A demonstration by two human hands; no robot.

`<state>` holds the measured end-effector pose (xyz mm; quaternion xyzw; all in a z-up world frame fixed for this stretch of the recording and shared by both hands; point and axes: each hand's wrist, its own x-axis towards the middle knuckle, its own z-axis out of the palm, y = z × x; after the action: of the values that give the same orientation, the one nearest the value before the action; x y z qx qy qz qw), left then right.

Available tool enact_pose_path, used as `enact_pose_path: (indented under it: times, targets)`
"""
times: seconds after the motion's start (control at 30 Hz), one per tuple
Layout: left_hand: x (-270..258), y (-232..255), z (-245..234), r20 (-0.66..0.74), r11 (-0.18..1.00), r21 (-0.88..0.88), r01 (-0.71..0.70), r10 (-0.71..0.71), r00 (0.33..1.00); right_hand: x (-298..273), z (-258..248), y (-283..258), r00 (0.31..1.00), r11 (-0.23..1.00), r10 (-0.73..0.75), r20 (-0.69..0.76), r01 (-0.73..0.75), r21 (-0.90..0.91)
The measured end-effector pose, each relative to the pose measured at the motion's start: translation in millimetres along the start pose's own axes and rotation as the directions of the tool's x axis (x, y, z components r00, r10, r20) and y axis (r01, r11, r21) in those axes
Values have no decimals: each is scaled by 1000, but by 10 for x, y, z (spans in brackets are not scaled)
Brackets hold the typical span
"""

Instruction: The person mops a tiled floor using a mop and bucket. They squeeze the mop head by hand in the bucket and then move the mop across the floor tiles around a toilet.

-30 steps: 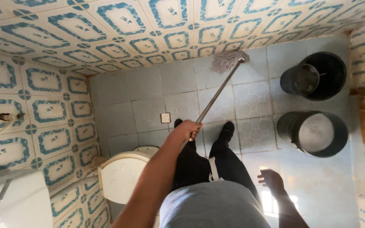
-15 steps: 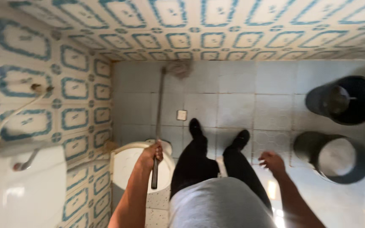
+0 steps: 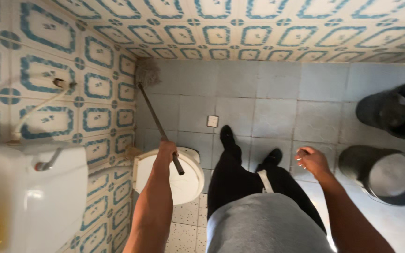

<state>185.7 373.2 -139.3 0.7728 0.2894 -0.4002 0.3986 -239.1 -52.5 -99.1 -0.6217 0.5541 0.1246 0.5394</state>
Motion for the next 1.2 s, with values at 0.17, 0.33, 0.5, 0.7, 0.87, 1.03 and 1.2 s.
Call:
enact_pose_path:
  times: [0.17, 0.33, 0.5, 0.7, 0.87, 1.03, 1.2]
  targets:
    - [-229, -139, 548, 163, 998, -69, -11, 22, 986, -369, -191, 599, 994, 985, 94, 49, -100, 140]
    - [-647, -644, 1204, 418, 993, -108, -54, 94, 904, -768, -379, 1159, 973, 943, 207, 107, -227, 243]
    - [-1147, -1062, 2141, 580, 996, -69, -55, 85, 810, -1066, -511, 1676, 958, 927, 262, 119, -284, 246]
    - [-1828, -1329, 3332, 651, 973, 163, -161, 17, 759, -1248, -774, 2196, 964, 924, 244, 108, -265, 274]
    - [-2072, -1077, 3947, 713, 805, 467, -365, -99, 694, -1272, -1006, 2442, 997, 916, 80, -14, -68, 394]
    - [-1917, -907, 3967, 883, 985, 123, -118, -54, 465, -1411, -934, 2588, 992, 921, 62, -114, -13, 389]
    - [-1747, -471, 3632, 834, 956, 137, 261, -253, 490, -1517, -654, 2360, 970, 926, 236, 54, -241, 291]
